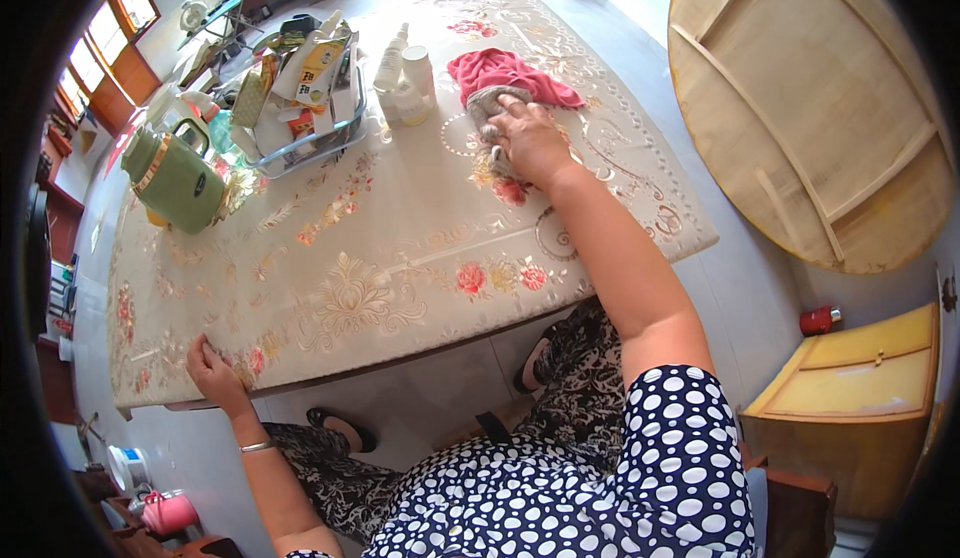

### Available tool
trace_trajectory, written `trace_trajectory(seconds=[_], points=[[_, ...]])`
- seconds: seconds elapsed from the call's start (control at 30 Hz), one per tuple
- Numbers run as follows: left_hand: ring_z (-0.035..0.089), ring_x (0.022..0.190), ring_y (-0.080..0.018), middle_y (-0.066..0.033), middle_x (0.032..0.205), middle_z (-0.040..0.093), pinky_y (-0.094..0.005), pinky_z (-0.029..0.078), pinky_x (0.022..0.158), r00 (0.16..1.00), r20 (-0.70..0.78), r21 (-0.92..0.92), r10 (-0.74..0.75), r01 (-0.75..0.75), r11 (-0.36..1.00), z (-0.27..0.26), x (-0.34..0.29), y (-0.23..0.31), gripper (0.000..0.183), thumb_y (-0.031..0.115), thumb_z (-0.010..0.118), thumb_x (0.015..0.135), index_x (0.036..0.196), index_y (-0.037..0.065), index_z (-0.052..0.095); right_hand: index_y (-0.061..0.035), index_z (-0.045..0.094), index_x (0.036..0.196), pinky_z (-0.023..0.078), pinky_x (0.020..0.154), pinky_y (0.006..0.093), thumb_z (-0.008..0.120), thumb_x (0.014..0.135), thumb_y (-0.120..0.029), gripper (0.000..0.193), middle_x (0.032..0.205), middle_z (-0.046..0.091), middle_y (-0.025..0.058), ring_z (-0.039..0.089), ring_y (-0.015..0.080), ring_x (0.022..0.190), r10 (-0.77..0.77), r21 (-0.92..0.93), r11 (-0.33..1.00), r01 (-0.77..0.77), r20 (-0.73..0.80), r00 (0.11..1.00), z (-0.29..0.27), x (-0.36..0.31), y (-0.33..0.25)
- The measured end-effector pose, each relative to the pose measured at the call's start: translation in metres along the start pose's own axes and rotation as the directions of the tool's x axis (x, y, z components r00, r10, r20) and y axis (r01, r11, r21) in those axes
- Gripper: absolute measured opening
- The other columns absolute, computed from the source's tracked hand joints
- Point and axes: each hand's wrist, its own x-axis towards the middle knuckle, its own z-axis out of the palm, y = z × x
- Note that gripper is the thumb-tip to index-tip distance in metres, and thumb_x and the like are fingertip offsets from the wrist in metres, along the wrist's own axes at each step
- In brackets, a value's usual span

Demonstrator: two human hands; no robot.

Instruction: The person wipes the surface of a dining table covered with a floral tablecloth using a grey cloth. They systematically clean the tabletop, moving around various items such as a green thermos, a lemon, and a tray of packaged goods. The person also wipes the underside edge of the table before returning to the top surface.

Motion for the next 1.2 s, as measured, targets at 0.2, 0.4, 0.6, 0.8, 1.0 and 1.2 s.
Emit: trace_trajectory(seconds=[0.2,0.4,0.6,0.8,1.0,1.2], points=[[0.057,0.087,-0.0229,-0.0107,0.098,0.060,-0.0341,0.047,0.080,1.000,-0.018,0.007,-0.006,0.006,1.000,-0.004,-0.002,-0.007,0.017,0.006,0.051,0.095,0.106,0.003,0.063,-0.0163,0.064,0.116,0.031,0.109,0.0407,0.059,0.089,-0.023,0.029,0.143,0.044,0.0094,0.040,0.0344,0.127,-0.018,-0.025,1.000,0.019,0.017,1.000,0.033,0.064,0.027],[0.057,0.091,-0.0245,-0.0112,0.098,0.061,-0.0345,0.046,0.082,1.000,-0.014,0.004,-0.024,0.024,1.000,-0.002,-0.001,-0.001,0.016,0.005,0.052,0.093,0.104,0.002,0.063,-0.0184,0.056,0.130,0.022,0.113,0.0406,0.050,0.092,-0.029,0.040,0.149,0.035,0.0106,0.034,0.0288,0.134,0.154,-0.145,0.979,-0.143,0.068,0.986,0.051,0.111,0.033],[0.057,0.091,-0.0273,-0.0101,0.095,0.063,-0.0368,0.046,0.081,0.985,-0.058,0.103,0.161,-0.154,0.983,-0.003,0.002,0.005,0.015,0.005,0.053,0.091,0.102,0.002,0.064,-0.0120,0.055,0.130,0.017,0.116,0.0415,0.047,0.092,-0.023,0.040,0.148,0.036,0.0118,0.031,0.0288,0.137,0.045,-0.234,0.972,-0.002,0.179,0.983,0.042,0.094,0.005],[0.057,0.091,-0.0294,-0.0102,0.094,0.064,-0.0393,0.046,0.081,0.984,-0.074,0.106,0.159,-0.151,0.983,-0.005,0.001,0.007,0.014,0.003,0.055,0.089,0.099,0.003,0.064,-0.0086,0.059,0.122,0.036,0.106,0.0439,0.051,0.090,-0.022,0.036,0.141,0.045,0.0116,0.040,0.0344,0.127,0.093,-0.164,0.983,-0.077,0.090,0.992,0.029,0.050,-0.046],[0.058,0.092,-0.0306,-0.0100,0.095,0.065,-0.0410,0.046,0.083,0.974,-0.097,0.128,0.203,-0.190,0.973,-0.001,0.002,0.009,0.016,0.001,0.055,0.085,0.097,0.004,0.065,-0.0091,0.063,0.111,0.044,0.090,0.0430,0.054,0.084,-0.023,0.032,0.126,0.053,0.0092,0.048,0.0315,0.115,0.003,-0.384,0.923,0.037,0.102,0.995,0.028,0.022,-0.100],[0.059,0.092,-0.0300,-0.0089,0.095,0.065,-0.0404,0.046,0.083,0.975,-0.086,0.142,0.205,-0.191,0.971,-0.004,0.001,0.012,0.017,0.000,0.056,0.083,0.096,0.005,0.065,-0.0081,0.065,0.107,0.042,0.089,0.0427,0.063,0.078,-0.026,0.035,0.122,0.055,0.0100,0.047,0.0296,0.112,-0.247,-0.390,0.889,0.240,0.032,0.968,0.049,0.004,-0.171]])
